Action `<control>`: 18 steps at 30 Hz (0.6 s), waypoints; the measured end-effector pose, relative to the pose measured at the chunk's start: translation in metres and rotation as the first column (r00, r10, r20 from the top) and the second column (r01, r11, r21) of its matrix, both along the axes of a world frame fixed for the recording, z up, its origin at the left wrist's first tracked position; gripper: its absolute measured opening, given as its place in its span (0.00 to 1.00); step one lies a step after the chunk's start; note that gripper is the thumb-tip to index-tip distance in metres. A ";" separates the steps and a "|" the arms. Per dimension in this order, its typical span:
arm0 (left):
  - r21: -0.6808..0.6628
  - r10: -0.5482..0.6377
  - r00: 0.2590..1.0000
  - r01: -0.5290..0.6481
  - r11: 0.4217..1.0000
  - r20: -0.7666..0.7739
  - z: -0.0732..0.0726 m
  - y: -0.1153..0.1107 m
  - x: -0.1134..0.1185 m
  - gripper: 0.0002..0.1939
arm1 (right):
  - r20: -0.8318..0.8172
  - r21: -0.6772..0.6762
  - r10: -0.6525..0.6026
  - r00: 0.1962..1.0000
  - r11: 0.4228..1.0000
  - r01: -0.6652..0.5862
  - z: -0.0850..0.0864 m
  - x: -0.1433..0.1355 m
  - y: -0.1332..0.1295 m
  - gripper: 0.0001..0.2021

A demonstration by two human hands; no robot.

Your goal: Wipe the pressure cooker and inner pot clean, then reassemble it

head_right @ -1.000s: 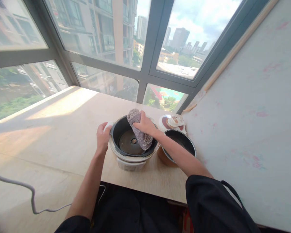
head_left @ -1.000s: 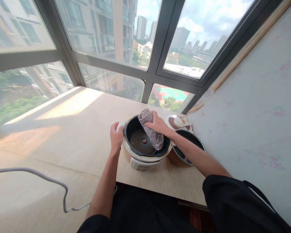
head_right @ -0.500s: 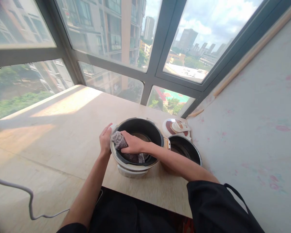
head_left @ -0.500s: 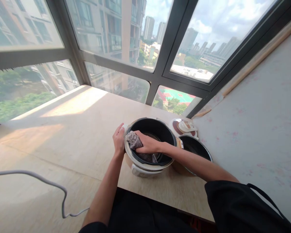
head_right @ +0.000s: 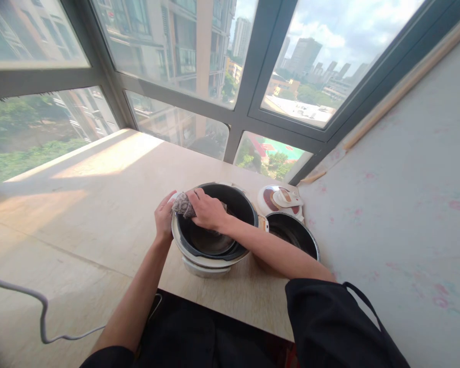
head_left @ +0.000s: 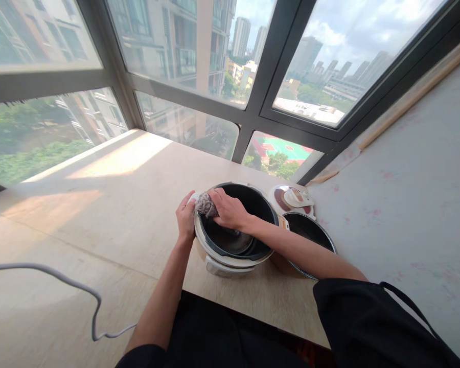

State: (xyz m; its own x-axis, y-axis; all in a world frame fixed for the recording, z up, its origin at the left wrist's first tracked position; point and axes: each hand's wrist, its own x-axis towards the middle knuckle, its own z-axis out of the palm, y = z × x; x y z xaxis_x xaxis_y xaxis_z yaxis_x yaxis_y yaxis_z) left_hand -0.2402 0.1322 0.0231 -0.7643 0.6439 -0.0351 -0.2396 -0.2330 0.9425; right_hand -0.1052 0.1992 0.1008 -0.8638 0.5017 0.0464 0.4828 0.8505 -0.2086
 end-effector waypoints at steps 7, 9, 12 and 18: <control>-0.008 -0.064 0.998 0.064 0.998 0.005 0.000 -0.001 -0.004 0.29 | 0.006 0.178 -0.374 0.928 0.913 0.367 0.007 0.005 0.022 0.28; -0.005 -0.075 0.997 0.075 0.997 0.011 0.000 -0.001 -0.004 0.30 | 0.001 0.191 -0.448 0.894 0.878 0.440 0.010 0.010 0.027 0.26; 0.009 -0.050 0.999 0.050 0.999 -0.014 0.000 -0.001 -0.004 0.29 | -0.014 0.178 -0.542 0.841 0.826 0.535 0.018 0.022 0.032 0.25; 0.017 -0.019 0.993 0.021 1.000 -0.120 0.004 -0.002 -0.001 0.24 | -0.042 0.172 -0.582 0.812 0.796 0.580 0.042 0.038 0.050 0.29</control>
